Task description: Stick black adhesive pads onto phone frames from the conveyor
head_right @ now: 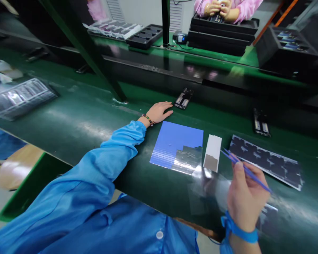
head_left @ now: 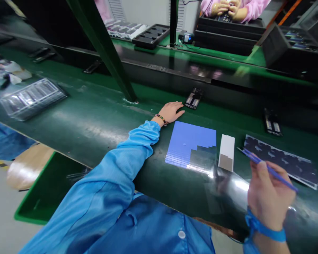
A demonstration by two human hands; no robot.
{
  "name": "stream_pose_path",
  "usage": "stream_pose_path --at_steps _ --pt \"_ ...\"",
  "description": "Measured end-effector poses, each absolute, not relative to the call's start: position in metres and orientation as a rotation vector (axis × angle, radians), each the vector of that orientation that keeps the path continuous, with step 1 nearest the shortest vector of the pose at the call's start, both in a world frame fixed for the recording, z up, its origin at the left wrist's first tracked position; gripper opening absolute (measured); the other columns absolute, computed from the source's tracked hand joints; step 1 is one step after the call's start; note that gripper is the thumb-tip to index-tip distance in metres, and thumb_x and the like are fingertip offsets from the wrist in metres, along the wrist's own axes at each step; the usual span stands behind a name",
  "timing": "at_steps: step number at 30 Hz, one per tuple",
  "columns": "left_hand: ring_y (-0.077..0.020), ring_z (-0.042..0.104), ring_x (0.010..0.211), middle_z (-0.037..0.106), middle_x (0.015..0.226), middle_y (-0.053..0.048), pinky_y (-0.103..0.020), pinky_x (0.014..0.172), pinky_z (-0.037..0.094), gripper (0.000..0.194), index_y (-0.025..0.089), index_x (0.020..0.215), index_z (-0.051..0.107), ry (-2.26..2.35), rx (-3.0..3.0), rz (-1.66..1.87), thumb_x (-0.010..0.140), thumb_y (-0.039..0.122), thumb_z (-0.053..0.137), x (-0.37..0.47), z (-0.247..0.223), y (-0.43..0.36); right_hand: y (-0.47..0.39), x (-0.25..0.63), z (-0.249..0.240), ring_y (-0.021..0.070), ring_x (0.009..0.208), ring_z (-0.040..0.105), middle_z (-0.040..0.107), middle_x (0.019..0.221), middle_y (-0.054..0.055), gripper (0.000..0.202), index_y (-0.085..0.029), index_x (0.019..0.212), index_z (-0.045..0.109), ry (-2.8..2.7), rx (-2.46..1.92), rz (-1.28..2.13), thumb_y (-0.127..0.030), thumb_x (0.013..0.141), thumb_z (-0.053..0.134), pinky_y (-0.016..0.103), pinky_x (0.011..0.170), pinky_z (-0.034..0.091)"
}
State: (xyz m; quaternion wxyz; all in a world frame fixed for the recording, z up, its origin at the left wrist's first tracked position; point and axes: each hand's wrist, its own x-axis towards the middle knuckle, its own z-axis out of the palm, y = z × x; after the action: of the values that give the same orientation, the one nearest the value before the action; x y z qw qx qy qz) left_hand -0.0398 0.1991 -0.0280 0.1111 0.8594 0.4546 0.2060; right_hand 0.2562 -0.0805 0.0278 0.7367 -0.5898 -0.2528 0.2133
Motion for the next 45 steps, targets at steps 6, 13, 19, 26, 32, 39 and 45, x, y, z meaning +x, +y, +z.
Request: stream_pose_path --at_steps 6,13,19,26,32,39,45 --pt "-0.0247 0.052 0.148 0.061 0.155 -0.008 -0.042 0.125 0.038 0.043 0.017 0.142 0.066 1.347 2.580 0.620 0.109 0.042 0.053 -0.039 -0.032 0.193 -0.019 0.220 0.001 0.0154 0.073 0.073 0.073 0.078 0.000 0.040 -0.019 0.090 0.073 -0.571 -1.190 0.593 -0.055 0.079 0.088 0.038 0.091 0.063" --pt "-0.0224 0.057 0.143 0.064 0.152 -0.004 -0.040 0.119 0.045 0.036 0.023 0.137 0.069 1.344 2.606 0.617 0.107 0.039 0.057 -0.037 -0.032 0.193 -0.043 0.202 -0.014 0.0202 0.068 0.075 0.073 0.067 -0.001 0.036 -0.020 0.094 0.068 -0.969 -1.467 0.530 -0.055 0.094 0.074 0.042 0.086 0.061" --pt "-0.0251 0.057 0.141 0.063 0.152 -0.011 -0.041 0.121 0.043 0.046 0.019 0.141 0.065 1.614 2.545 0.636 0.107 0.048 0.056 -0.042 -0.033 0.195 -0.039 0.195 -0.008 0.0353 0.118 0.077 0.078 0.126 0.016 0.040 -0.023 0.115 0.077 -0.896 -1.349 0.569 -0.043 0.082 0.087 0.063 0.118 0.049" --pt "-0.0314 0.048 0.149 0.054 0.159 -0.015 -0.046 0.125 0.039 0.056 0.016 0.148 0.061 1.817 2.454 0.619 0.106 0.053 0.056 -0.052 -0.033 0.201 -0.041 0.195 -0.007 0.0341 0.127 0.073 0.076 0.132 0.013 0.044 -0.024 0.130 0.074 -0.877 -1.308 0.694 -0.039 0.089 0.076 0.065 0.123 0.043" --pt "-0.0313 0.050 0.146 0.056 0.158 -0.012 -0.049 0.121 0.043 0.047 0.023 0.142 0.065 1.768 2.435 0.623 0.105 0.050 0.058 -0.053 -0.030 0.203 -0.039 0.200 -0.010 0.0305 0.119 0.076 0.081 0.118 0.011 0.036 -0.021 0.127 0.069 -0.846 -1.257 0.714 -0.032 0.093 0.068 0.062 0.119 0.045" --pt "-0.0300 0.049 0.146 0.057 0.157 -0.010 -0.049 0.121 0.043 0.044 0.023 0.142 0.066 1.693 2.441 0.623 0.106 0.046 0.055 -0.055 -0.030 0.206 -0.039 0.203 -0.013 0.0256 0.096 0.079 0.082 0.092 0.007 0.031 -0.023 0.092 0.060 -0.873 -1.316 0.663 -0.053 0.103 0.059 0.054 0.107 0.052" --pt "-0.0287 0.050 0.145 0.058 0.157 -0.008 -0.047 0.119 0.044 0.041 0.024 0.140 0.067 1.652 2.451 0.623 0.107 0.044 0.054 -0.055 -0.027 0.205 -0.038 0.202 -0.009 0.0250 0.101 0.078 0.081 0.097 0.007 0.039 -0.022 0.092 0.067 -0.841 -1.284 0.759 -0.054 0.106 0.051 0.048 0.104 0.052"
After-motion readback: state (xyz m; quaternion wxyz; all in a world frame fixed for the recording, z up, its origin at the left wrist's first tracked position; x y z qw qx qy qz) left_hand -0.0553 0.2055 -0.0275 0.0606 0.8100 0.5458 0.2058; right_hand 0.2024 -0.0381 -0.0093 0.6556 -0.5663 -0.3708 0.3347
